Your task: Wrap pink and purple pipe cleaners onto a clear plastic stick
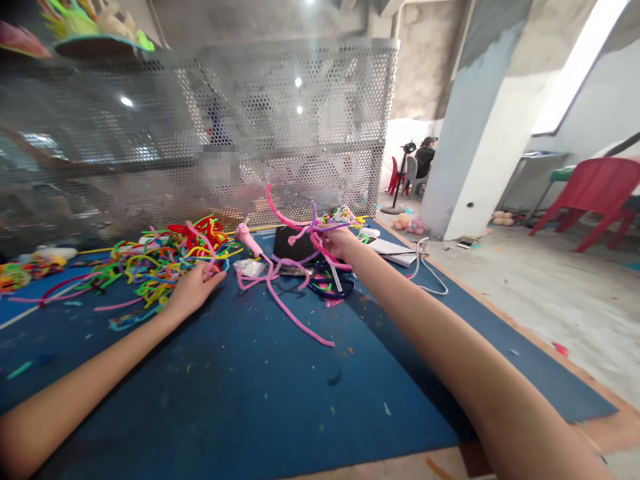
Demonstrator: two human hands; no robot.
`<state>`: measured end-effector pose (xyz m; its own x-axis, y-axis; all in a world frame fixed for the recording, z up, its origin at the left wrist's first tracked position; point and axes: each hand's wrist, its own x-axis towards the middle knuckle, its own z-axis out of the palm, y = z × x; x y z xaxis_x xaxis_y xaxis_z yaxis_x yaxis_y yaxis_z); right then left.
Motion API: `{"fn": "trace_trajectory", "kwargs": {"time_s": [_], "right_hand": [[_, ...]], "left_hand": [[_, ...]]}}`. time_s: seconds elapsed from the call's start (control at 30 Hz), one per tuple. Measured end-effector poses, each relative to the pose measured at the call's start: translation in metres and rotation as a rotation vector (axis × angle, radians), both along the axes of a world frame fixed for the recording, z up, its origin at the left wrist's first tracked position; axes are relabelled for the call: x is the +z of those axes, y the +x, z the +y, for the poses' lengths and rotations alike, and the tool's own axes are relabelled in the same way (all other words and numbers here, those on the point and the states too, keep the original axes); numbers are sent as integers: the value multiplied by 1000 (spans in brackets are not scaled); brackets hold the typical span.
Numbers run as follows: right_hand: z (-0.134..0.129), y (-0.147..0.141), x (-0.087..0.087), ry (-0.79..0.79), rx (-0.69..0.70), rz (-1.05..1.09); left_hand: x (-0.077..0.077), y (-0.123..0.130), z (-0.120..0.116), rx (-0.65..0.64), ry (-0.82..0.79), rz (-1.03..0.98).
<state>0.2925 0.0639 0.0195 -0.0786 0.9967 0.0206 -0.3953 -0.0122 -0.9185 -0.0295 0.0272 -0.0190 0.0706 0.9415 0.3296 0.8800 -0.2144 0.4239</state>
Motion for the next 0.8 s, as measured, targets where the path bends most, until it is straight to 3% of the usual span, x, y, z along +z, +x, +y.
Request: {"fn": "trace_trajectory", "kwargs": {"time_s": [0.1,0.17,0.27,0.33,0.4,0.47,0.53,0.67,0.8], "right_hand": [[-6,-10,2,9,94,-53],[-11,-18,4,15,173,-85],[-24,-38,10,113,270,-221],[-36,-53,15,247,281,-370],[-48,-68,19,344,301,-465],[-59,-82,21,382,314,-449],[-67,-92,19,389,335,-413],[-73,-103,16,460,357,-492],[-73,-99,22,523,251,-511]], "left_hand": [[0,0,-3,61,73,38],[1,5,-9,34,178,18],[7,18,-22,-95,375,-58],[14,29,-33,-226,384,-207],[20,40,-46,-403,222,-478],[23,51,-57,-554,-60,-782],[22,59,-66,-585,-299,-958],[18,66,-73,-582,-525,-1024],[17,64,-71,-634,-679,-1076]]}}
